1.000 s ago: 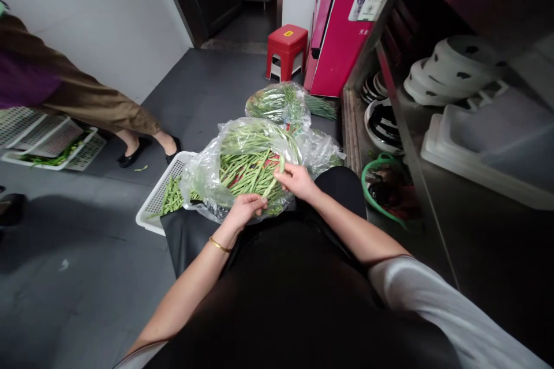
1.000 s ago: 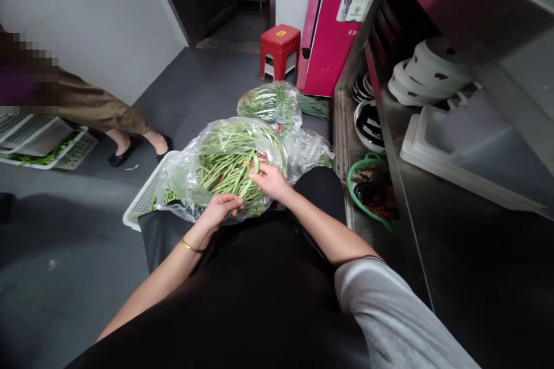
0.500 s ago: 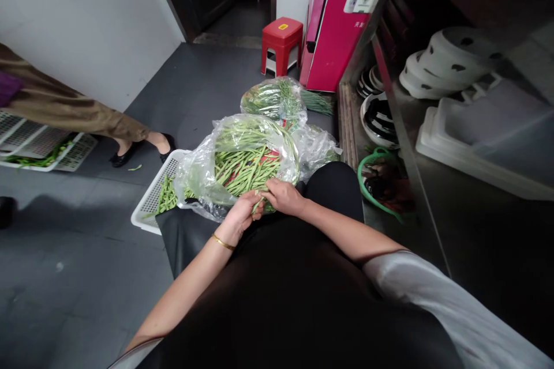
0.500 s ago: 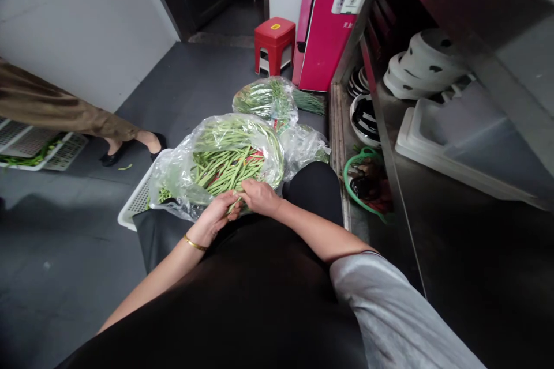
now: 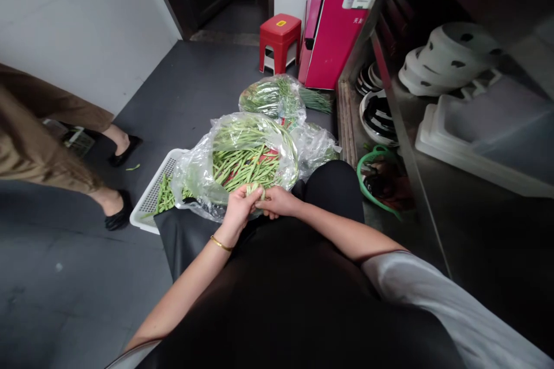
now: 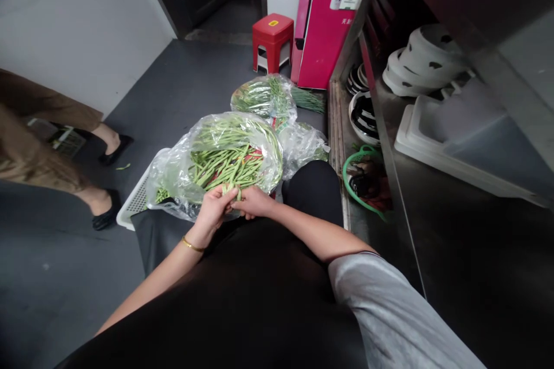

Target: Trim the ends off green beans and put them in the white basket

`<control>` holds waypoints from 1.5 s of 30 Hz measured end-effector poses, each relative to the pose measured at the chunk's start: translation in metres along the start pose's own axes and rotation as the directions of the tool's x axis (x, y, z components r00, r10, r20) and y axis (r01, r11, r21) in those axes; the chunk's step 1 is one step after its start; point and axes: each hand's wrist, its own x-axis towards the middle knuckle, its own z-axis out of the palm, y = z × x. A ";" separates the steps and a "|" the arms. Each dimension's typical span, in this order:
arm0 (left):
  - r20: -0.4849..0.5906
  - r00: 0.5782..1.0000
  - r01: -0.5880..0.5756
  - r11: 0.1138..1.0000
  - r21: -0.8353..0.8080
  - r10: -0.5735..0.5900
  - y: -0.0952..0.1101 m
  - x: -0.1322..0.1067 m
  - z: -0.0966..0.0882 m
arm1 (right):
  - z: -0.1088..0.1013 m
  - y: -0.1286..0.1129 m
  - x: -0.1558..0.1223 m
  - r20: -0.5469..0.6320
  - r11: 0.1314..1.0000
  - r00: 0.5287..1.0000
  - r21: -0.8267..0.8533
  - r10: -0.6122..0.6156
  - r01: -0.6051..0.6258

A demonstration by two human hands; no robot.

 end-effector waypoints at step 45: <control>0.169 0.972 0.208 0.936 -0.284 -0.164 0.007 0.007 -0.026 | -0.072 -0.025 -0.022 -0.343 0.901 0.903 -0.423 -0.260 0.099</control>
